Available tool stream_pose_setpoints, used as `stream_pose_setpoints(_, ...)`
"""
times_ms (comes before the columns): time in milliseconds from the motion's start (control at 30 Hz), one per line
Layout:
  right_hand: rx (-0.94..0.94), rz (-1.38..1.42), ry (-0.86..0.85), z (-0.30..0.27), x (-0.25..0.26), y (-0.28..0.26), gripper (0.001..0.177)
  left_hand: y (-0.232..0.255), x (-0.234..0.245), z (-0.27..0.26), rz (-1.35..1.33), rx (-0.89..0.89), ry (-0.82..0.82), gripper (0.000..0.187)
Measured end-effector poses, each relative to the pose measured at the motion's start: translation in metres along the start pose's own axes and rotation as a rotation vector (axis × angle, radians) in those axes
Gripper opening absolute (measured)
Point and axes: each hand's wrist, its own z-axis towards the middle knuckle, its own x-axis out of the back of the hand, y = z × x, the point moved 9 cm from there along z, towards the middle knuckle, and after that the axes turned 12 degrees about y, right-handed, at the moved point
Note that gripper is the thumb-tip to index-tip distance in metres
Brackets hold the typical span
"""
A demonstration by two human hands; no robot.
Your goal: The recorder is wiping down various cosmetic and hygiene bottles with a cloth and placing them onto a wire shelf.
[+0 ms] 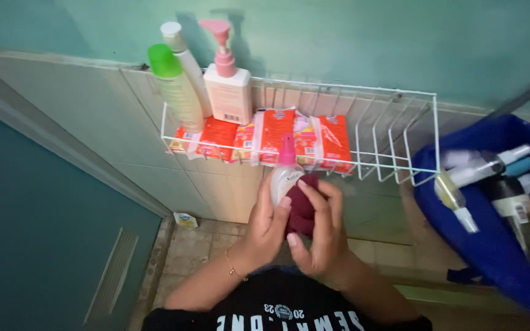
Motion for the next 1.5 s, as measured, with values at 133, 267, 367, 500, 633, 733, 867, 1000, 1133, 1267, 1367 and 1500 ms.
stream_pose_setpoints(133, 0.013, 0.034, -0.044, -0.009, -0.025, -0.001, 0.072, -0.005, 0.023, 0.004, -0.003, 0.018, 0.034, 0.050)
stream_pose_setpoints(267, -0.019, 0.008, 0.034, -0.021, -0.037, 0.007, 0.052, -0.013, 0.038, 0.000, -0.017, 0.038, 0.036, 0.049)
stream_pose_setpoints(367, -0.032, -0.055, 0.132, -0.022, -0.037, 0.003, 0.046, -0.014, 0.043, -0.003, 0.002, 0.086, 0.005, 0.052)
stream_pose_setpoints(500, -0.119, 0.307, 0.358, -0.051, -0.044, 0.028, 0.048, -0.004, 0.047, -0.002, 0.080, 0.030, -0.051, 0.051)
stream_pose_setpoints(633, 0.014, -0.093, 0.272, -0.035, -0.038, 0.008, 0.044, 0.005, 0.049, -0.005, 0.079, -0.058, -0.113, 0.058)
stream_pose_setpoints(733, 0.029, -0.184, 0.272, -0.020, -0.033, 0.003, 0.048, 0.004, 0.050, -0.003, 0.147, -0.046, -0.148, 0.062)
stream_pose_setpoints(867, 0.035, -0.268, 0.326, 0.002, -0.027, -0.004, 0.048, 0.001, 0.049, 0.000, 0.008, 0.012, -0.149, 0.062)
stream_pose_setpoints(1000, 0.081, -0.249, 0.246, -0.001, -0.042, 0.000, 0.049, -0.001, 0.056, 0.008, -0.046, 0.033, -0.090, 0.064)
stream_pose_setpoints(1133, 0.162, -0.148, 0.207, -0.010, -0.055, 0.000, 0.047, -0.003, 0.062, 0.015, -0.132, 0.034, -0.041, 0.063)
stream_pose_setpoints(1267, 0.120, -0.158, 0.192, 0.006, -0.053, 0.010, 0.046, -0.006, 0.062, 0.020, -0.063, 0.003, -0.042, 0.060)
stream_pose_setpoints(1367, 0.080, -0.213, 0.238, 0.024, -0.046, 0.014, 0.046, -0.003, 0.060, 0.025, -0.033, -0.011, -0.049, 0.058)
stream_pose_setpoints(1500, 0.088, -0.242, 0.245, 0.027, -0.048, 0.016, 0.046, -0.007, 0.062, 0.028, -0.036, 0.047, -0.050, 0.057)
